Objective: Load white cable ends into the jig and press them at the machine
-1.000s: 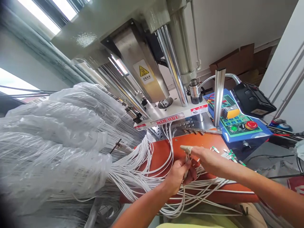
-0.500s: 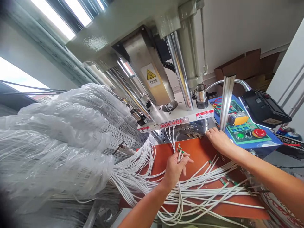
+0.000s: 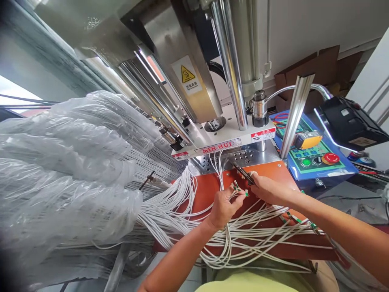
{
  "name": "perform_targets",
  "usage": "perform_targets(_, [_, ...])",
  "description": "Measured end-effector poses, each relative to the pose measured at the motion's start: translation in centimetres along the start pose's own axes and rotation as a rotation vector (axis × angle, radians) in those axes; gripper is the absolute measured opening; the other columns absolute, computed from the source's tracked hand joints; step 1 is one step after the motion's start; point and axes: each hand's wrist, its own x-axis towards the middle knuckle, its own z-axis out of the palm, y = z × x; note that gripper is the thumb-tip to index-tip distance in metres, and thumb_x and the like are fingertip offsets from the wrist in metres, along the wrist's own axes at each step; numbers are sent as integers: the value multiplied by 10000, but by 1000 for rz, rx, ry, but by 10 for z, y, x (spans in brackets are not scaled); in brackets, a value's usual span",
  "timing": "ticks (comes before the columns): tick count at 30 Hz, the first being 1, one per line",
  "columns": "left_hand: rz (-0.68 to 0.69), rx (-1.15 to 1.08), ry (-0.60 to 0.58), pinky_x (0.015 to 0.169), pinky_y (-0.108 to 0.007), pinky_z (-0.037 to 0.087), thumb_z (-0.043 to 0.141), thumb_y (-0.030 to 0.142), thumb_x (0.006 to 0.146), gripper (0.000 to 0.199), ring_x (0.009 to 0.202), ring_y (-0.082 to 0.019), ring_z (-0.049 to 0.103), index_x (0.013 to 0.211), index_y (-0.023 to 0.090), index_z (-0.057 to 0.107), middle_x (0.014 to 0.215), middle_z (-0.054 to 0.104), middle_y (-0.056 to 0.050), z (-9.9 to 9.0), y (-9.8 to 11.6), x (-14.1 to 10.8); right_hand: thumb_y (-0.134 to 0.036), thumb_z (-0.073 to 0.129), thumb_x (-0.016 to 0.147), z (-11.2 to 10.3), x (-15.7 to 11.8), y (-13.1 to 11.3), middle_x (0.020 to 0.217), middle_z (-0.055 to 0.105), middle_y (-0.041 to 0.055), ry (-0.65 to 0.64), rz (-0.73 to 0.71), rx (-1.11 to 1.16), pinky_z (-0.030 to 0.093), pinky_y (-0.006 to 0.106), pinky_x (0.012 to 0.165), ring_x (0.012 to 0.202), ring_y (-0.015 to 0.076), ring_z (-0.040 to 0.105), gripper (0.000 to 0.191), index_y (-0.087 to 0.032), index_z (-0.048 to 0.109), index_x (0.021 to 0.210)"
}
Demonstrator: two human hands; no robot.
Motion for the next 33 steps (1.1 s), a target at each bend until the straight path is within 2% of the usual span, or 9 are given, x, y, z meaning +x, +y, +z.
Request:
perform_targets(5, [19,32,3,779,-250,520,598,268,868,175,762,-162,691,982,183,699,900,751,-42,2,-9,8,-262,293,911,10,-6,-2,652,494,-35,11,10,121,337,251,464,448,126,484,48,-228,322,895])
perform_targets(11, [44,78,-8,759,-235,514,585,280,887,183,731,-151,689,970,163,699,841,745,-47,5,-13,11,-281,360,878,15,-1,12,735,545,18,121,-159,61,391,278,593,611,158,501,62,-222,378,872])
perform_targets(17, [-17,87,41,739,-248,514,579,309,888,197,685,-150,673,948,163,697,743,718,-44,10,-16,11,-223,346,880,21,3,14,721,563,11,123,-69,30,325,271,576,590,152,497,78,-207,372,952])
perform_targets(22, [-97,-34,34,669,-229,500,595,315,868,174,609,-122,623,865,156,667,687,678,-18,11,-22,14,-226,341,881,18,3,14,774,575,19,68,-67,106,348,285,597,635,161,528,75,-214,348,955])
perform_targets(25, [-124,-125,-30,674,-227,499,622,325,848,209,625,-110,609,964,156,664,792,698,-27,6,-23,17,-340,424,870,15,4,13,779,577,14,24,-63,139,389,289,608,656,172,545,153,-221,346,926])
perform_targets(27, [-136,-199,-63,689,-235,500,572,373,886,292,629,-105,607,1079,162,631,851,709,-41,2,-23,19,-458,504,844,17,5,13,860,604,42,53,-83,152,419,301,661,748,197,574,290,-222,353,919])
perform_targets(29, [-161,-269,-53,669,-239,490,469,422,942,328,588,-97,590,1113,165,580,833,715,-46,-1,-24,21,-493,524,839,21,7,14,927,627,68,126,-97,151,425,312,698,810,217,591,332,-222,360,937])
perform_targets(31, [-203,-315,-9,609,-227,465,428,444,955,305,543,-89,561,1033,172,543,814,717,-46,-2,-25,22,-459,506,860,26,9,16,949,643,76,184,-101,146,423,317,706,822,223,604,293,-226,363,966])
perform_targets(33, [-253,-344,33,552,-208,432,470,440,931,267,557,-91,552,936,178,524,817,708,-46,-2,-26,24,-451,500,871,31,11,18,935,650,71,200,-98,133,422,320,707,812,226,612,284,-234,360,988])
